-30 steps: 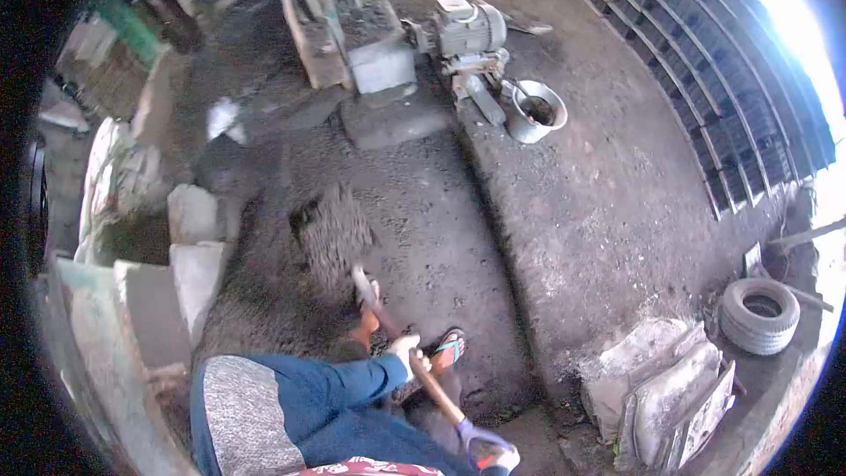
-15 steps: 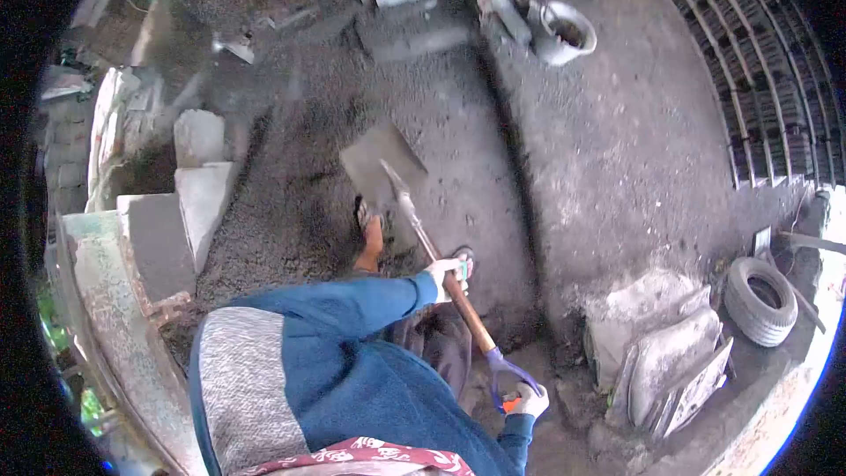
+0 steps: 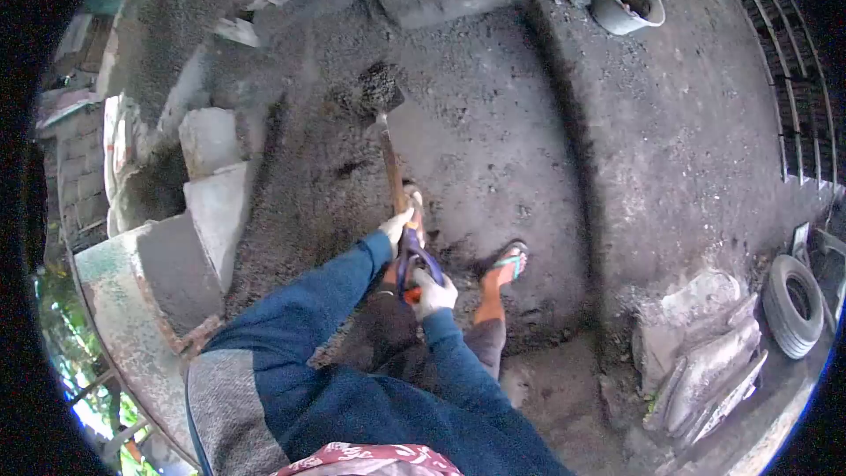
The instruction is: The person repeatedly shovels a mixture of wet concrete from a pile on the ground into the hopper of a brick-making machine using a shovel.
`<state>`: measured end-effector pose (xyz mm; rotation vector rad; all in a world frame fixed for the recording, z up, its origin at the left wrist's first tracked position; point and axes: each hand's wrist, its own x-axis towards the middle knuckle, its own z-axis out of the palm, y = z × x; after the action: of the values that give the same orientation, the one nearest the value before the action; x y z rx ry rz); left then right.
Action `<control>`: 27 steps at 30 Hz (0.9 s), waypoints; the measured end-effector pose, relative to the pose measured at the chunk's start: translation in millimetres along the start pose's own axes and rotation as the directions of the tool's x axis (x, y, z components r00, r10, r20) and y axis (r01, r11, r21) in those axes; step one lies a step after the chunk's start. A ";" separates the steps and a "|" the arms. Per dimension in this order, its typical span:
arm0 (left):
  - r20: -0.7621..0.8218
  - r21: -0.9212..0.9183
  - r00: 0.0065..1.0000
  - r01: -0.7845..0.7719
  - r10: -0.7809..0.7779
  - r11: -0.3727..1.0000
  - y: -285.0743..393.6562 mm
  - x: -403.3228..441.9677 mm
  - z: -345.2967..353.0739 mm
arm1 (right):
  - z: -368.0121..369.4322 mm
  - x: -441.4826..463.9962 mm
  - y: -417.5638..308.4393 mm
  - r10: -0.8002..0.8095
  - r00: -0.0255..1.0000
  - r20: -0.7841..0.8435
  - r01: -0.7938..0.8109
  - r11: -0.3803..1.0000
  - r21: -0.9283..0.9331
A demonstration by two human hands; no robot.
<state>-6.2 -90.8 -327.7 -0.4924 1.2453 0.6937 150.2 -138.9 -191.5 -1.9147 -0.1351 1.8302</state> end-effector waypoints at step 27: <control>0.027 0.999 0.981 -0.023 0.192 -0.022 140.6 97.1 -111.2 | 130.2 295.6 44.1 -0.125 0.958 0.256 0.094 0.987 0.131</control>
<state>-166.5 -47.9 -446.1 0.8944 1.5661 -0.3221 42.9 -25.7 -477.7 -1.5464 -0.2123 1.9637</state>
